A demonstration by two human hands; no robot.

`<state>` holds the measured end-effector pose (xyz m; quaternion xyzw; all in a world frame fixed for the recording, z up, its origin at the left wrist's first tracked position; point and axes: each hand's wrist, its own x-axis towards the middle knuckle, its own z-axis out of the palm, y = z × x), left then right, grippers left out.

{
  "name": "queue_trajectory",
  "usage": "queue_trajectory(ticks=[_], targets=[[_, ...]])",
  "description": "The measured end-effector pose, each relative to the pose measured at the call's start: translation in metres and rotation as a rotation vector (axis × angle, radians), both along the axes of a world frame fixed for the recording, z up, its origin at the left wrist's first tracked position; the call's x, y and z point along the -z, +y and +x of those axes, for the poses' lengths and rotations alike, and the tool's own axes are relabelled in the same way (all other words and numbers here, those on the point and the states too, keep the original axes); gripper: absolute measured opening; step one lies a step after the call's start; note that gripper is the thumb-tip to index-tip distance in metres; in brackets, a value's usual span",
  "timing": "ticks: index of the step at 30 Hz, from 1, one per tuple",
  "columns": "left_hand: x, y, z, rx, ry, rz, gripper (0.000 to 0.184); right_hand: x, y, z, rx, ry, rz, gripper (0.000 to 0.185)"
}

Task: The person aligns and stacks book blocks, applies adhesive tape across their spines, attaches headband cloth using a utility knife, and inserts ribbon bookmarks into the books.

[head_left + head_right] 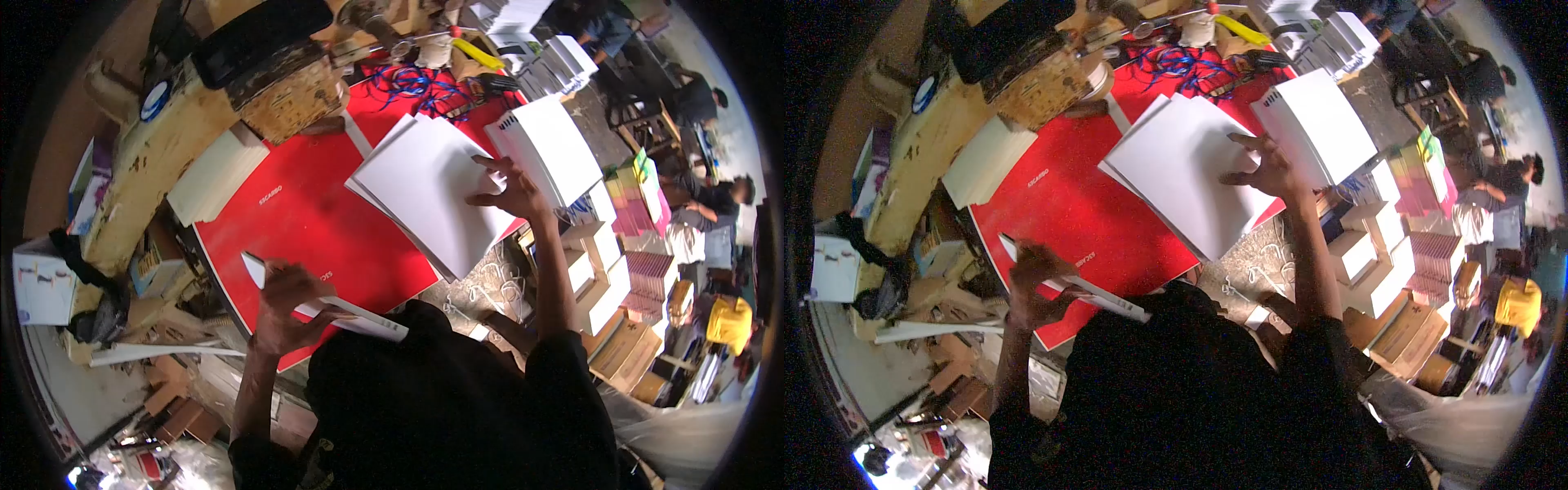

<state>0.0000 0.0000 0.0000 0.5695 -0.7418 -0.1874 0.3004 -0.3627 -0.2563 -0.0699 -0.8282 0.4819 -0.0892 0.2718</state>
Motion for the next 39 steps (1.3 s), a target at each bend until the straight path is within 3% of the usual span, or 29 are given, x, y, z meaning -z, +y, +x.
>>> queue_trajectory(ticks=[2, 3, 7, 9, 10, 12, 14, 15, 16, 17, 19, 20, 21, 22, 26, 28, 30, 31, 32, 35, 39], targets=[[-0.047, -0.035, 0.000, 0.090, -0.125, -0.085, 0.035, 0.014, 0.005, 0.020, 0.087, -0.095, 0.070, 0.086], [-0.053, -0.046, -0.054, 0.140, 0.040, -0.106, 0.034, -0.017, 0.029, -0.045, 0.117, 0.068, 0.115, 0.086], [-0.096, -0.148, -0.082, 0.358, -0.038, -0.385, 0.032, -0.006, 0.025, -0.017, 0.154, -0.191, 0.085, 0.078], [-0.103, -0.186, -0.103, 0.412, -0.042, -0.406, 0.034, 0.005, 0.024, -0.026, 0.137, -0.247, -0.331, 0.073], [-0.111, -0.201, -0.117, 0.424, -0.042, -0.499, 0.034, -0.007, 0.039, -0.031, 0.345, -0.514, -0.176, 0.062], [-0.128, -0.218, -0.134, 0.472, -0.009, -0.606, 0.034, -0.018, 0.062, -0.050, 0.559, -0.606, -0.169, 0.045], [-0.128, -0.225, -0.146, 0.506, 0.094, -0.850, 0.032, -0.019, 0.079, -0.076, 0.586, -0.401, -0.315, 0.036], [-0.118, -0.221, -0.145, 0.526, 0.099, -0.841, 0.032, -0.024, 0.089, -0.082, 0.607, -0.372, -0.307, 0.033], [-0.101, -0.211, -0.138, 0.487, -0.006, -0.862, 0.032, -0.020, 0.100, -0.082, 0.736, -0.516, -0.252, 0.033], [-0.082, -0.200, -0.131, 0.449, -0.111, -0.889, 0.033, -0.004, 0.104, -0.103, 0.642, -0.506, -0.133, 0.037], [-0.025, -0.160, -0.116, 0.446, -0.329, -0.746, 0.035, 0.018, 0.132, -0.097, 0.842, -0.491, 0.012, 0.046], [0.007, -0.147, -0.111, 0.503, -0.218, -0.509, 0.043, 0.023, 0.140, -0.097, 0.864, -0.526, 0.092, 0.056], [0.041, -0.136, -0.101, 0.547, -0.289, -0.227, 0.054, 0.046, 0.151, -0.099, 0.889, -0.550, 0.178, 0.067], [0.064, -0.121, -0.101, 0.521, -0.216, -0.095, 0.062, 0.065, 0.161, -0.095, 0.890, -0.641, 0.244, 0.073], [0.052, -0.117, -0.103, 0.466, -0.207, -0.124, 0.062, 0.093, 0.167, -0.047, 0.976, -0.961, 0.483, 0.097], [0.054, -0.153, -0.088, 0.040, 0.002, -0.319, 0.060, 0.082, 0.156, -0.022, 0.976, -1.077, 0.593, 0.102], [0.046, -0.194, -0.072, -0.297, 0.168, 0.144, 0.060, 0.081, 0.150, -0.005, 1.000, -1.082, 0.634, 0.104], [0.052, -0.226, -0.048, -0.167, 0.119, 0.538, 0.074, 0.067, 0.146, -0.004, 0.982, -0.978, 0.658, 0.104], [0.064, -0.239, -0.039, -0.070, 0.284, 0.699, 0.073, 0.063, 0.142, -0.007, 0.938, -0.983, 0.682, 0.104], [0.100, -0.249, -0.034, 0.051, 0.686, 0.845, 0.071, 0.050, 0.134, -0.007, 0.887, -1.015, 0.710, 0.098], [0.119, -0.259, -0.037, 0.136, 0.816, 0.942, 0.070, 0.095, 0.117, 0.006, 1.065, -0.996, 0.651, 0.086]])
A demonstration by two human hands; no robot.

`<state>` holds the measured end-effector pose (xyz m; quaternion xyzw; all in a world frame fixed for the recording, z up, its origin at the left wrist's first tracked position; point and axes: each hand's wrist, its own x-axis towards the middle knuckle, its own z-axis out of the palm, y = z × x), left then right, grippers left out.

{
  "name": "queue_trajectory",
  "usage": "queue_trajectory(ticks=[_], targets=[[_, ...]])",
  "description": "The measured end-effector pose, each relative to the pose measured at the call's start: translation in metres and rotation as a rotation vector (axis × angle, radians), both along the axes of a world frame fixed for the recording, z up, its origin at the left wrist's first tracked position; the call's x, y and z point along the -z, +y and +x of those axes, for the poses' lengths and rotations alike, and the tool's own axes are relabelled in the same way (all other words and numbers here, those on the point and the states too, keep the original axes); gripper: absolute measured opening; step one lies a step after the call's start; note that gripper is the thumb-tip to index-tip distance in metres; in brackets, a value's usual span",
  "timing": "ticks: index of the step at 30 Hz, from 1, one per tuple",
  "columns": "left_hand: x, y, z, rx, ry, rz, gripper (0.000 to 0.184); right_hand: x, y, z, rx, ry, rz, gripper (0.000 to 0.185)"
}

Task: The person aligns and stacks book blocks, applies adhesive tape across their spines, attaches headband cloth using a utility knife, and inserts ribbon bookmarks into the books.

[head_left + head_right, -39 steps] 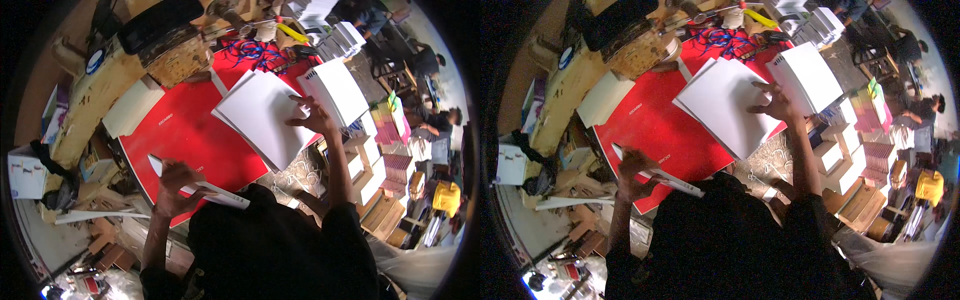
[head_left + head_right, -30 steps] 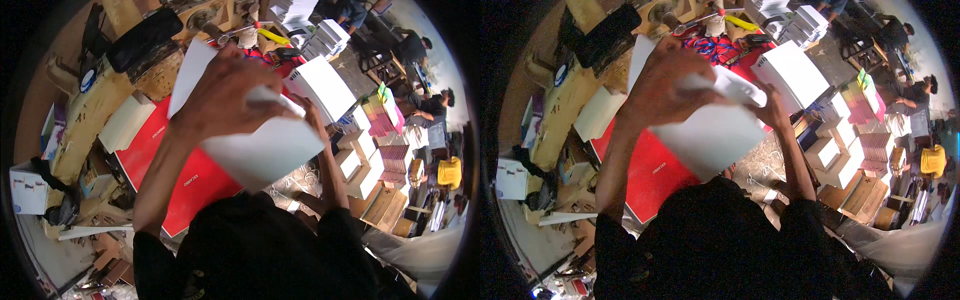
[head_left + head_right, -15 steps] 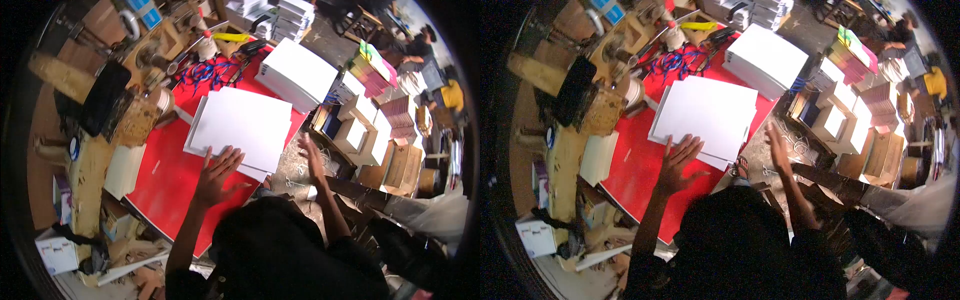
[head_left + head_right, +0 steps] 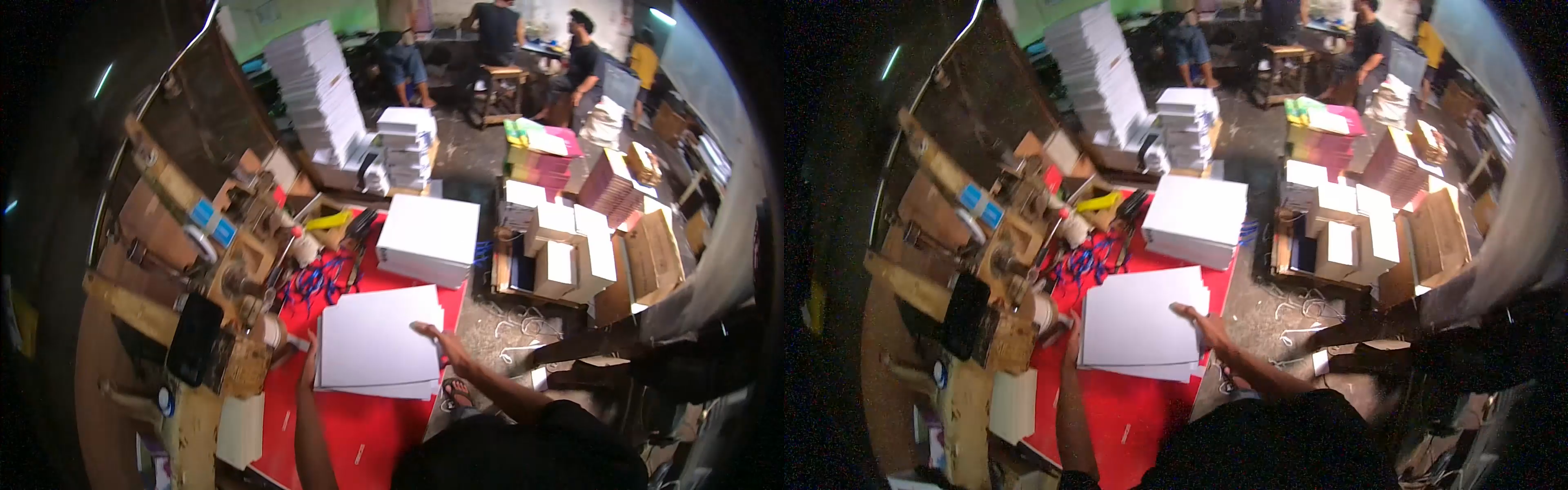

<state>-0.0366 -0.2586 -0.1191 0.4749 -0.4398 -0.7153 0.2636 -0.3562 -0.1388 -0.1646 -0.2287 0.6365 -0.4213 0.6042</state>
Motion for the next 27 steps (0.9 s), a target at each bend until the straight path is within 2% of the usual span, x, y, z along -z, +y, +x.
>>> queue_trajectory(ticks=[3, 6, 8, 9, 12, 13, 14, 15, 16, 17, 18, 20, 21, 22, 24, 25, 26, 27], targets=[[0.015, 0.005, 0.001, 0.057, 0.030, 0.072, 0.069, -0.006, 0.014, -0.008, 0.031, 0.069, 0.155, 0.086], [0.038, 0.019, 0.009, 0.055, 0.069, 0.133, 0.067, -0.007, 0.020, -0.015, 0.064, -0.027, 0.009, 0.076], [0.054, 0.031, 0.013, 0.014, 0.124, 0.208, 0.061, -0.017, 0.029, -0.019, 0.105, -0.115, -0.223, 0.064], [0.055, 0.039, 0.009, 0.010, 0.127, 0.207, 0.061, -0.020, 0.032, -0.023, 0.100, -0.113, -0.223, 0.064], [0.058, 0.100, 0.001, -0.100, 0.182, 0.137, 0.056, -0.063, 0.055, -0.029, -0.013, -0.080, -0.211, 0.056], [0.055, 0.125, 0.000, -0.113, 0.177, 0.182, 0.056, -0.045, 0.062, -0.043, -0.198, -0.009, -0.180, 0.058], [0.053, 0.149, -0.001, -0.135, 0.178, 0.223, 0.056, -0.031, 0.074, -0.050, -0.271, -0.092, -0.112, 0.059], [0.064, 0.172, 0.000, -0.189, 0.122, 0.191, 0.058, -0.006, 0.083, -0.063, -0.409, -0.061, -0.244, 0.059], [0.074, 0.195, 0.002, -0.239, 0.059, 0.174, 0.059, 0.012, 0.089, -0.066, -0.379, -0.158, -0.153, 0.059], [0.070, 0.212, -0.001, -0.285, 0.101, 0.231, 0.064, 0.040, 0.091, -0.082, -0.527, -0.017, -0.329, 0.057], [0.065, 0.222, -0.008, -0.345, 0.108, 0.235, 0.064, 0.038, 0.086, -0.087, -0.588, -0.027, -0.323, 0.057], [0.049, 0.235, -0.024, -0.286, 0.140, 0.305, 0.071, 0.022, 0.083, -0.093, -0.582, -0.119, -0.311, 0.055], [0.024, 0.239, -0.034, -0.337, 0.181, 0.297, 0.075, -0.013, 0.072, -0.086, -0.672, -0.081, -0.373, 0.054], [0.039, 0.245, -0.034, -0.376, 0.188, 0.295, 0.075, -0.022, 0.065, -0.075, -0.711, -0.087, -0.371, 0.054], [0.078, 0.256, -0.036, -0.342, -0.022, 0.171, 0.073, -0.035, 0.061, -0.057, -0.467, -0.164, -0.246, 0.056], [0.062, 0.255, -0.044, -0.451, 0.118, 0.332, 0.070, -0.039, 0.063, -0.055, -0.494, -0.120, -0.357, 0.057], [0.046, 0.249, -0.047, -0.464, 0.128, 0.338, 0.070, -0.042, 0.065, -0.053, -0.513, -0.075, -0.467, 0.057], [0.029, 0.240, -0.050, -0.488, 0.199, 0.477, 0.071, -0.031, 0.063, -0.057, -0.467, -0.149, -0.332, 0.059]])
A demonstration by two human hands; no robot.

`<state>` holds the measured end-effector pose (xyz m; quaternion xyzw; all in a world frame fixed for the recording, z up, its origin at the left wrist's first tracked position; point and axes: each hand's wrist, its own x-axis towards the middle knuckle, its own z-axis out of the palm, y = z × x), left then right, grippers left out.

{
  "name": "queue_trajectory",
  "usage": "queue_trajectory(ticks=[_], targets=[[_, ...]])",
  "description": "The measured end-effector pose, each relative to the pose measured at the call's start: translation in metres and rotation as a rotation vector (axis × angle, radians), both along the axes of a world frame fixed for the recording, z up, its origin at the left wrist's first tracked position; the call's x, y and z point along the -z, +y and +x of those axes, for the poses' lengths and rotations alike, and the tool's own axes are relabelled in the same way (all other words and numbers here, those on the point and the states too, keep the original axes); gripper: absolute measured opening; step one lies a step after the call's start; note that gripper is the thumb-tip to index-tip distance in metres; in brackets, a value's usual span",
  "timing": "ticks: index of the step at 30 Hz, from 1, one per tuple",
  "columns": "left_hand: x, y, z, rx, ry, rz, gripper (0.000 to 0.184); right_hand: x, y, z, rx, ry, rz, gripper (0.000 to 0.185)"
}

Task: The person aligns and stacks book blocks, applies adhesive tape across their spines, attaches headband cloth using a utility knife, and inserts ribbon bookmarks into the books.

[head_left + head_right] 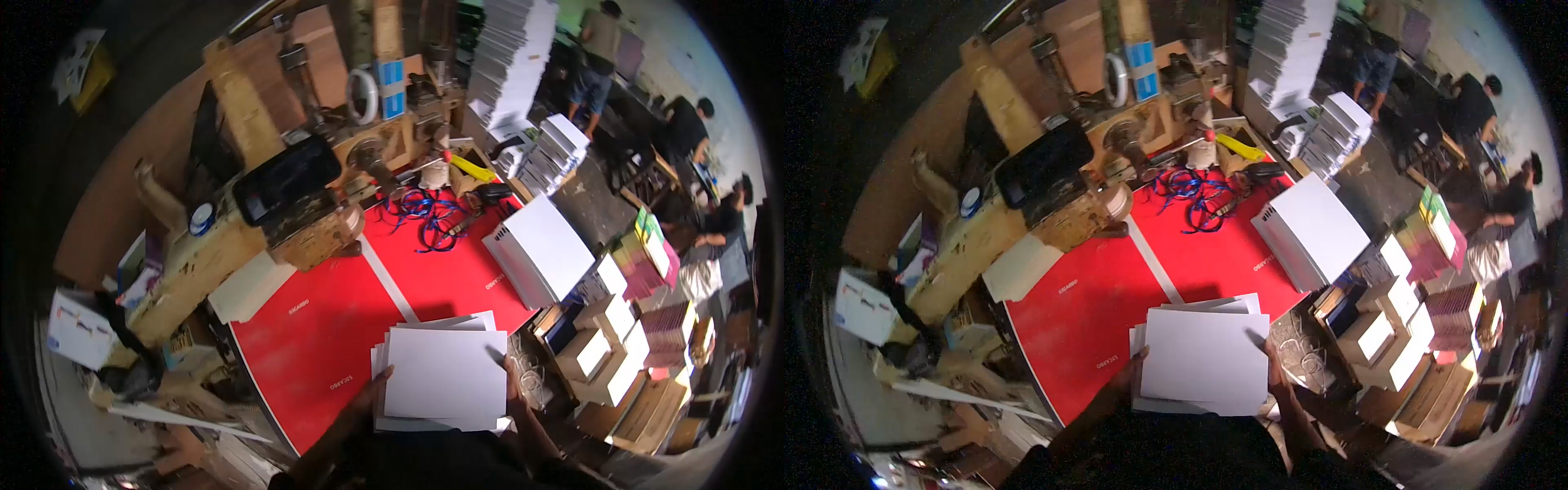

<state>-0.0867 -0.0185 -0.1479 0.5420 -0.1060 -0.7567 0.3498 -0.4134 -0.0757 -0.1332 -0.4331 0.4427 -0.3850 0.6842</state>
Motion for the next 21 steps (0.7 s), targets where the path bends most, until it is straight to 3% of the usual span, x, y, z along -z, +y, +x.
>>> queue_trajectory(ticks=[1, 2, 5, 7, 8, 11, 13, 15, 16, 17, 18, 20, 21], targets=[[-0.009, -0.003, -0.001, -0.039, 0.099, 0.119, 0.071, 0.015, -0.001, -0.005, 0.019, -0.042, 0.152, 0.062], [-0.004, -0.006, 0.001, -0.075, 0.107, 0.105, 0.071, 0.045, 0.000, -0.017, 0.047, -0.076, 0.112, 0.062], [-0.005, -0.019, 0.012, 0.052, 0.120, -0.078, 0.074, -0.028, -0.003, 0.002, -0.004, -0.016, -0.080, 0.062], [-0.040, -0.031, 0.019, 0.137, 0.198, -0.067, 0.076, -0.040, -0.006, 0.005, 0.005, 0.005, 0.263, 0.062], [-0.043, -0.034, 0.019, 0.109, 0.169, -0.078, 0.072, -0.012, -0.007, -0.006, -0.053, -0.073, 0.174, 0.060], [-0.063, -0.038, 0.031, 0.111, 0.149, -0.066, 0.070, -0.005, -0.002, 0.009, -0.059, -0.188, 0.138, 0.055], [-0.075, -0.037, 0.040, 0.138, 0.154, -0.020, 0.072, -0.026, -0.005, 0.019, -0.009, -0.203, 0.193, 0.052], [-0.073, -0.024, 0.061, 0.165, 0.154, 0.047, 0.073, -0.036, -0.008, 0.025, -0.113, -0.063, 0.174, 0.052], [-0.071, -0.009, 0.074, 0.275, 0.008, -0.225, 0.077, -0.037, -0.015, 0.026, -0.184, -0.122, 0.356, 0.060], [-0.070, 0.003, 0.088, 0.333, -0.063, -0.356, 0.079, -0.040, -0.015, 0.031, -0.188, -0.122, 0.373, 0.060], [-0.073, 0.014, 0.102, 0.380, -0.142, -0.486, 0.081, -0.052, -0.016, 0.043, -0.234, -0.172, 0.573, 0.065], [-0.113, 0.020, 0.123, 0.596, -0.501, -0.915, 0.078, -0.109, -0.022, 0.081, -0.319, -0.140, 0.892, 0.085], [-0.131, 0.023, 0.132, 0.658, -0.626, -1.055, 0.078, -0.090, -0.023, 0.084, -0.318, -0.146, 0.897, 0.085]])
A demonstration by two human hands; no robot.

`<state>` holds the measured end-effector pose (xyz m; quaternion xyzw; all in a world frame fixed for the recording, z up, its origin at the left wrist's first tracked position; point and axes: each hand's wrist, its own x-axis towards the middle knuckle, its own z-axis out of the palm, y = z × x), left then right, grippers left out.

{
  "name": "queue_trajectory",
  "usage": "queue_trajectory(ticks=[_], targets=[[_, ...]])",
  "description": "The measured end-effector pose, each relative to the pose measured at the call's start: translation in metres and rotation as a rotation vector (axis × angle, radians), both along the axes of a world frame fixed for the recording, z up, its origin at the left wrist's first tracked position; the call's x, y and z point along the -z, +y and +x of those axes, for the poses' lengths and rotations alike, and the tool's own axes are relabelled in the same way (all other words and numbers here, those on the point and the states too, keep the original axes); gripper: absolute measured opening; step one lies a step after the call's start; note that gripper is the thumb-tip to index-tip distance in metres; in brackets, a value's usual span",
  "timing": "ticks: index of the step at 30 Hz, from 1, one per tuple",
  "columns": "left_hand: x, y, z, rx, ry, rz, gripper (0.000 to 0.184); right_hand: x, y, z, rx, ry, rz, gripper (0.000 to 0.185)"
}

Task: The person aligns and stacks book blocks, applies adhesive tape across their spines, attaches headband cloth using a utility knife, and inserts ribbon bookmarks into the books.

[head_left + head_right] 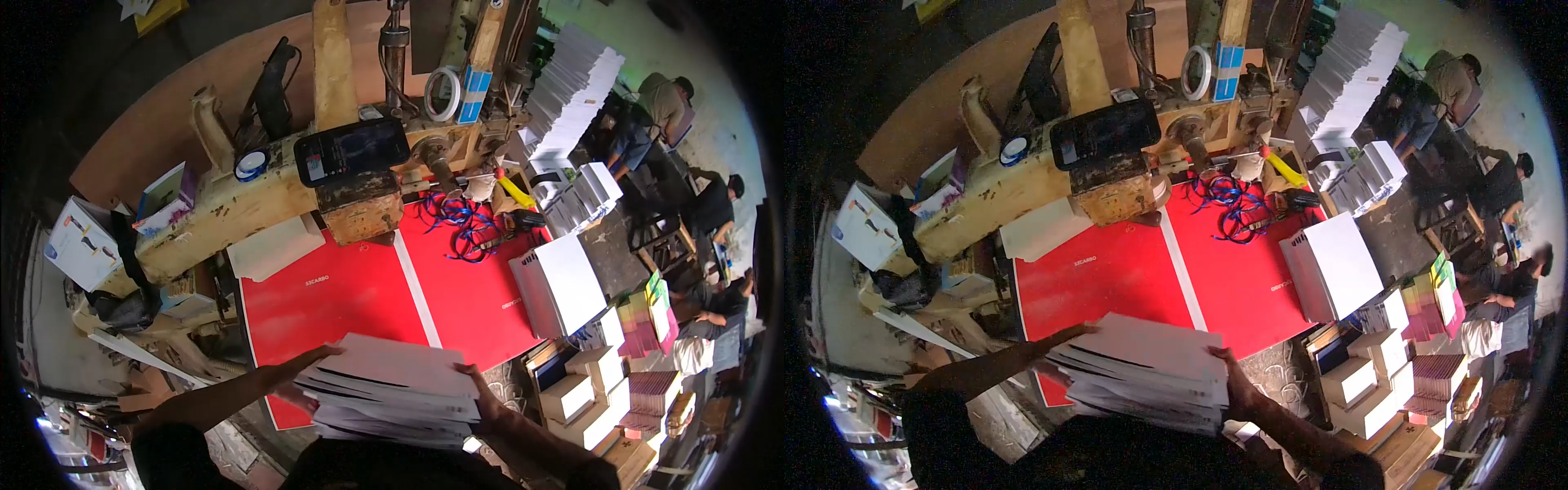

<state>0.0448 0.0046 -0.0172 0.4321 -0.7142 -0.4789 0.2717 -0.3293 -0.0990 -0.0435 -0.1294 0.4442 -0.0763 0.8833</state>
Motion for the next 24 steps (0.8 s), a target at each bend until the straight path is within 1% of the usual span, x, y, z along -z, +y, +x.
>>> queue_trajectory(ticks=[1, 2, 3, 4, 5, 6, 8, 9, 10, 11, 12, 14, 15, 16, 17, 19, 20, 21, 23, 24], targets=[[-0.014, 0.000, 0.005, -0.152, 0.293, 0.789, 0.084, 0.034, -0.003, 0.001, -0.114, -0.015, 0.071, 0.087], [0.001, 0.005, 0.013, -0.191, 0.388, 1.099, 0.088, 0.039, -0.008, -0.001, -0.380, -0.090, -0.266, 0.091], [0.017, 0.009, 0.022, -0.303, 0.480, 1.435, 0.092, 0.043, -0.013, -0.002, -0.653, -0.102, -0.719, 0.096], [0.032, 0.014, 0.030, -0.459, 0.517, 1.726, 0.096, 0.048, -0.018, -0.003, -0.788, -0.089, -1.114, 0.101], [0.052, 0.021, 0.040, -0.492, 0.249, 1.559, 0.097, 0.027, -0.038, 0.025, -0.692, 0.261, -0.334, 0.096], [0.087, 0.032, 0.045, -0.551, 0.160, 1.362, 0.093, 0.043, -0.047, 0.030, -0.618, 0.210, -0.353, 0.091], [0.156, 0.052, 0.054, -0.653, -0.110, 0.966, 0.085, 0.075, -0.067, 0.042, -0.473, 0.096, -0.382, 0.084], [0.133, 0.048, 0.039, -0.683, 0.126, 0.785, 0.075, 0.091, -0.078, 0.045, -0.534, 0.255, -0.892, 0.072], [0.106, 0.040, 0.025, -0.701, 0.354, 0.595, 0.066, 0.090, -0.084, 0.054, -0.560, 0.317, -1.148, 0.067], [0.082, 0.027, 0.013, -0.633, 0.534, 0.508, 0.057, 0.090, -0.090, 0.063, -0.571, 0.421, -1.404, 0.063], [0.086, 0.024, 0.013, -0.632, 0.539, 0.507, 0.057, 0.079, -0.090, 0.086, -0.378, 0.190, -1.407, 0.071], [0.094, 0.041, 0.007, -0.802, 0.787, 0.196, 0.059, 0.079, -0.076, 0.101, -0.383, -0.055, -1.037, 0.077], [0.100, 0.052, 0.002, -0.805, 0.783, 0.197, 0.059, 0.080, -0.068, 0.108, -0.381, -0.136, -0.845, 0.080], [0.108, 0.067, -0.005, -0.973, 0.813, 0.270, 0.064, 0.049, -0.067, 0.110, -0.435, -0.143, -0.655, 0.080], [0.114, 0.082, -0.010, -1.139, 0.838, 0.346, 0.069, 0.048, -0.068, 0.103, -0.426, -0.148, -0.656, 0.080], [0.086, 0.080, -0.028, -1.305, 0.821, 0.406, 0.080, 0.050, -0.071, 0.080, -0.288, -0.353, -0.881, 0.079], [0.079, 0.074, -0.038, -1.368, 0.808, 0.377, 0.079, 0.056, -0.062, 0.078, -0.291, -0.353, -0.882, 0.079], [0.077, 0.064, -0.044, -1.396, 0.790, 0.317, 0.078, 0.066, -0.047, 0.079, -0.223, -0.180, -0.779, 0.079], [0.081, 0.050, -0.055, -1.390, 0.756, 0.202, 0.076, 0.034, -0.036, 0.099, -0.216, -0.095, -1.005, 0.080], [0.082, 0.046, -0.052, -1.352, 0.752, 0.163, 0.075, 0.043, -0.046, 0.103, -0.219, -0.093, -0.997, 0.080]])
